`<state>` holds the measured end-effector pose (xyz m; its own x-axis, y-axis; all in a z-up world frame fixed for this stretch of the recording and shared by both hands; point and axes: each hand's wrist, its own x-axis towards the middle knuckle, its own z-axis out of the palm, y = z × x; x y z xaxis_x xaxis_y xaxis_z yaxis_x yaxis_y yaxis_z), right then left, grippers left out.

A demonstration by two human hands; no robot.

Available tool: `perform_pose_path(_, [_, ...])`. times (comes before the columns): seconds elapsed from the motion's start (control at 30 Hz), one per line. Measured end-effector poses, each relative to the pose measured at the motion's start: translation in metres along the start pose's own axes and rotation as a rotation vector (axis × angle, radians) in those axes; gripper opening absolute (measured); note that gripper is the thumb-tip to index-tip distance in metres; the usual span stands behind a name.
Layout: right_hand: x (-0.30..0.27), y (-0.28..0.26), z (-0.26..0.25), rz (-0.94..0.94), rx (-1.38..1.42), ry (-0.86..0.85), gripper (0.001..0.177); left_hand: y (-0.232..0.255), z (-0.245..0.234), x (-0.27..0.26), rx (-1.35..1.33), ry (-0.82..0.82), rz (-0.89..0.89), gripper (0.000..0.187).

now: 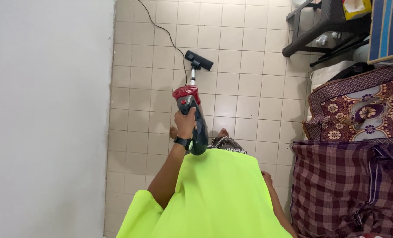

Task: Vacuuming a tiled floor using a stick vacuum cleaner in a hallway area.

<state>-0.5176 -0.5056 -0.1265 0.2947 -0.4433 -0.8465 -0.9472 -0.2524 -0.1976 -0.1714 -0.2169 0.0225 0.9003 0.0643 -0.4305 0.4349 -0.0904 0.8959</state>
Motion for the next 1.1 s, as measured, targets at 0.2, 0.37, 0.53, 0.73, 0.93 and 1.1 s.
perform_pose_path(0.2, [0.026,0.024,0.011,0.013,-0.026,-0.027,0.050,-0.004,-0.004,-0.011,-0.007,0.012,-0.024,0.024])
perform_pose_path(0.37, [0.047,0.038,0.025,0.010,-0.056,-0.067,0.051,-0.035,-0.019,-0.015,0.033,0.057,-0.022,0.025])
perform_pose_path(0.53, [0.128,0.106,0.059,-0.013,-0.054,-0.079,0.054,-0.026,-0.026,-0.025,-0.006,0.047,-0.066,0.025])
perform_pose_path(0.73, [0.131,0.109,0.056,-0.061,-0.041,-0.047,0.055,-0.003,-0.017,-0.021,0.005,-0.015,-0.072,0.027])
perform_pose_path(0.93, [0.113,0.122,0.062,-0.048,0.016,-0.017,0.056,0.014,0.008,0.001,0.066,-0.015,-0.036,0.024])
perform_pose_path(1.1, [0.082,0.113,0.064,0.086,0.076,-0.028,0.053,0.033,0.039,0.033,-0.004,0.144,-0.279,0.021])
